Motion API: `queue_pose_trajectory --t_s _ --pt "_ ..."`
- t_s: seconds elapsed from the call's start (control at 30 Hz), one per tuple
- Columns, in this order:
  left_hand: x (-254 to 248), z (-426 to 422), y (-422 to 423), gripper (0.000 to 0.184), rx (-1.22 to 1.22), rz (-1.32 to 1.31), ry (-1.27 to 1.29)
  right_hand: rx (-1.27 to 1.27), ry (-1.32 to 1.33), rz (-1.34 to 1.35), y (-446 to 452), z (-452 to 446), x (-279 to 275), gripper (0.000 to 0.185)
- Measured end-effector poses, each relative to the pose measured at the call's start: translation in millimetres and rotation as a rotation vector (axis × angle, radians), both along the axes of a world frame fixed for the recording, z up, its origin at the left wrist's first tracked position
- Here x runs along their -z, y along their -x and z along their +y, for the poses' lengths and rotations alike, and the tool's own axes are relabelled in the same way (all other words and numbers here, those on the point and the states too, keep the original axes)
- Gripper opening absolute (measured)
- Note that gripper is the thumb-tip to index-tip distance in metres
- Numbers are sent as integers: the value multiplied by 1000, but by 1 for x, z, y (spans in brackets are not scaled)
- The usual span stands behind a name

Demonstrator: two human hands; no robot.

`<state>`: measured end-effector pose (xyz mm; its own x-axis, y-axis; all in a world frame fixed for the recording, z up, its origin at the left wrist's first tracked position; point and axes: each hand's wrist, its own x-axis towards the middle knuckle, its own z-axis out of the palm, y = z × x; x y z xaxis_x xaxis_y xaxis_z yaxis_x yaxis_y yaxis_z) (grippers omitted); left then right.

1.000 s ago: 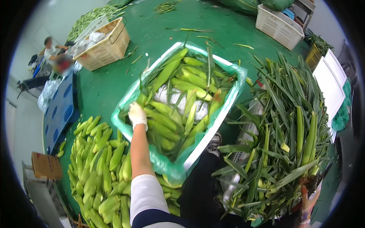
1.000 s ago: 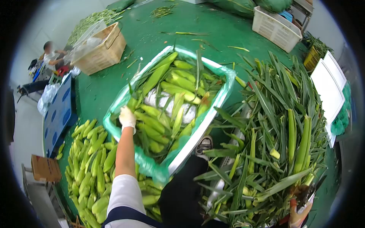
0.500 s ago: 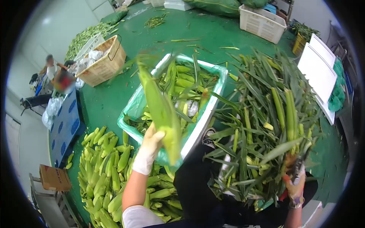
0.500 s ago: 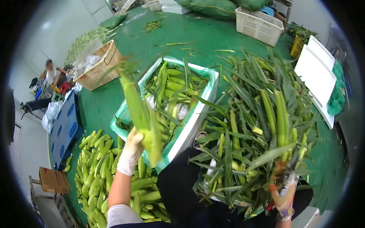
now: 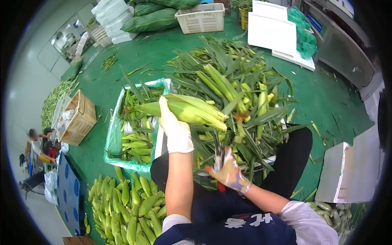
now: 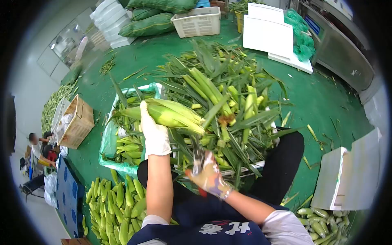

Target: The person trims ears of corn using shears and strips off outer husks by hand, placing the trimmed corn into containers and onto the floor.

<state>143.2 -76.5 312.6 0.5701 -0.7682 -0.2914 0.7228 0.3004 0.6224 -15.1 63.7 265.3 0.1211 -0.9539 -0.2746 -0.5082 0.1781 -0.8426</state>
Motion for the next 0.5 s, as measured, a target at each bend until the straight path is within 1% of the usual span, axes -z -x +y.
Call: queue_pose_trajectory --t_s 0.03,0.1,0.13,0.17,0.2,0.23,0.3,0.33,0.37,0.4,0.43,0.47,0.5 --pt "3 6 13 48 13 -9 -29 64 173 23 0 -8 6 86" --pt "10 19 39 45 32 -29 -79 155 281 143 4 -23 9 88" --pt "21 21 45 44 81 27 -66 188 457 266 7 -29 18 89" --pt "22 25 51 45 94 39 -97 219 632 390 8 -33 21 89" --pt "24 28 58 45 105 53 -129 273 656 355 14 -36 22 89" --pt "24 30 63 45 112 70 -158 218 621 213 26 -38 22 77" --pt "26 35 69 48 136 26 -145 211 535 97 36 -39 10 68" --pt "28 39 69 50 138 11 -123 187 478 71 42 -38 1 60" --pt "30 42 67 51 141 -8 -98 163 396 68 48 -38 -3 57" --pt "30 45 61 53 197 25 -63 141 316 61 56 -39 -7 55" --pt "31 50 60 56 191 -7 -40 121 236 52 63 -41 -7 52" --pt "34 48 58 55 115 -56 -99 89 211 31 71 -43 -2 45" --pt "40 46 56 54 37 -100 -160 93 305 -71 73 -43 7 39"
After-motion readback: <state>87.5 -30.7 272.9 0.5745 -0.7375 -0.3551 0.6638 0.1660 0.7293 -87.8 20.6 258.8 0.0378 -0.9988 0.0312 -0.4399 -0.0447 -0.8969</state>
